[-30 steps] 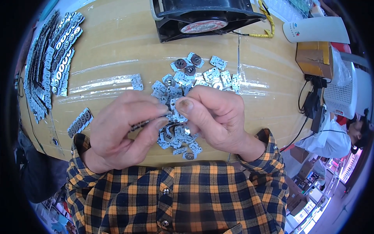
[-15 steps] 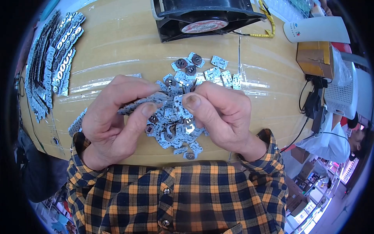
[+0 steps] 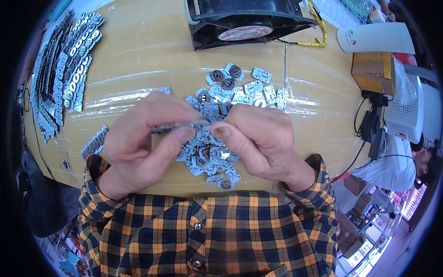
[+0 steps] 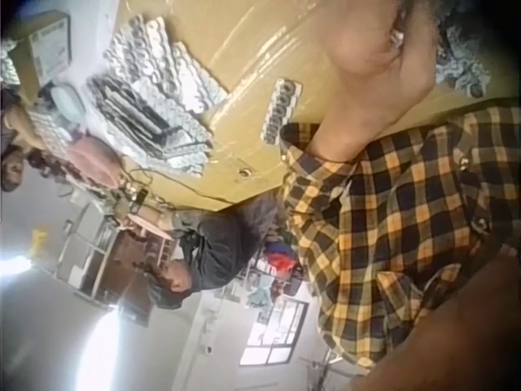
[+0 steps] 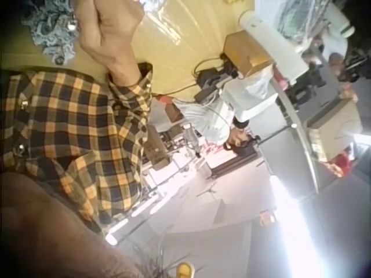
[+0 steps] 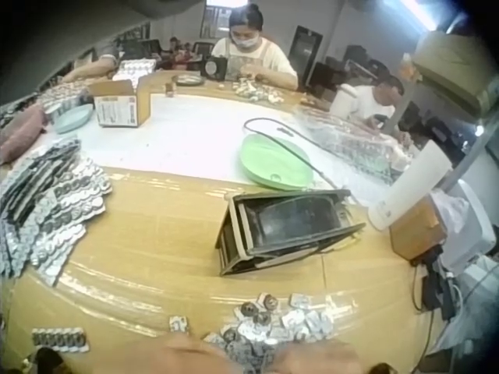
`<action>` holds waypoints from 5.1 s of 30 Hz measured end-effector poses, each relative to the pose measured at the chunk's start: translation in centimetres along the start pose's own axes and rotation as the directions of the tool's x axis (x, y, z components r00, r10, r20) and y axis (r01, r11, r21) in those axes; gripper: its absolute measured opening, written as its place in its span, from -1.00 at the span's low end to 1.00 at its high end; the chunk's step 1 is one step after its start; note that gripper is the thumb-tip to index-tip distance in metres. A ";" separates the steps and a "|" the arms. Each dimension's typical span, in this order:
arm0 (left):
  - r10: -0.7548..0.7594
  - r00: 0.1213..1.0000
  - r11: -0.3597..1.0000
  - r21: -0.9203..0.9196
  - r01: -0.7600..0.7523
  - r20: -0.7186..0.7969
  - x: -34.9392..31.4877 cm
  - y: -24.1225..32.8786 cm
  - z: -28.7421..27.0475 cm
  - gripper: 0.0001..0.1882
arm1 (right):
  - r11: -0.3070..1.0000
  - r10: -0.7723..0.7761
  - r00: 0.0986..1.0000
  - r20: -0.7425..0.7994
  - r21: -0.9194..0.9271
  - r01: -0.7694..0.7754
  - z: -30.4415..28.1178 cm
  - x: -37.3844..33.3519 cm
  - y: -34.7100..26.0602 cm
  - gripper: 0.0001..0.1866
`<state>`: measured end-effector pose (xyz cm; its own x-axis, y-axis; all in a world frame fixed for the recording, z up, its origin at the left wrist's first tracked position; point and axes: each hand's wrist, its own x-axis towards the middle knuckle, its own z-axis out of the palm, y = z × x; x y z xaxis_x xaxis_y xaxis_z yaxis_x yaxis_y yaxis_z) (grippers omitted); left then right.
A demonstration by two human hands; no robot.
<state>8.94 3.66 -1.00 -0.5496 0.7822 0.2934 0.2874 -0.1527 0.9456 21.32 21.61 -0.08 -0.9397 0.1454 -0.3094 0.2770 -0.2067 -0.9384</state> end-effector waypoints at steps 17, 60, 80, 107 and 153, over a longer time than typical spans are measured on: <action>-0.107 0.986 0.972 -0.193 0.130 0.126 0.1 0.1 0.5 -0.81 | 0.982 0.110 0.986 0.127 0.142 -0.128 0.4 0.3 -0.3 -0.72; 0.197 0.979 0.964 0.172 -0.204 0.059 0.2 0.0 0.2 -0.76 | 0.939 -0.163 0.986 -0.035 -0.312 0.144 0.3 -0.2 0.0 -0.71; -0.312 0.944 0.885 -0.330 0.329 0.105 -0.4 0.7 1.0 -0.81 | 0.975 -0.137 0.986 0.094 -0.164 0.151 0.4 0.1 -0.5 -0.77; 0.086 0.996 0.989 0.121 -0.087 0.011 -0.5 0.2 0.9 -0.79 | 0.990 -0.016 0.999 -0.045 -0.141 0.010 0.7 -0.8 -0.9 -0.65; -0.417 0.884 0.666 -0.592 0.455 0.211 -0.3 0.4 0.1 -0.89 | 0.959 0.049 0.995 0.085 0.275 -0.071 0.6 -1.1 -0.4 -0.67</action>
<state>9.32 3.47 -0.72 -0.4401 0.8828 -0.1643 -0.5230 -0.1033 0.8461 22.11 20.99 0.70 -0.9386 0.0525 -0.3410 0.2771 -0.4742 -0.8357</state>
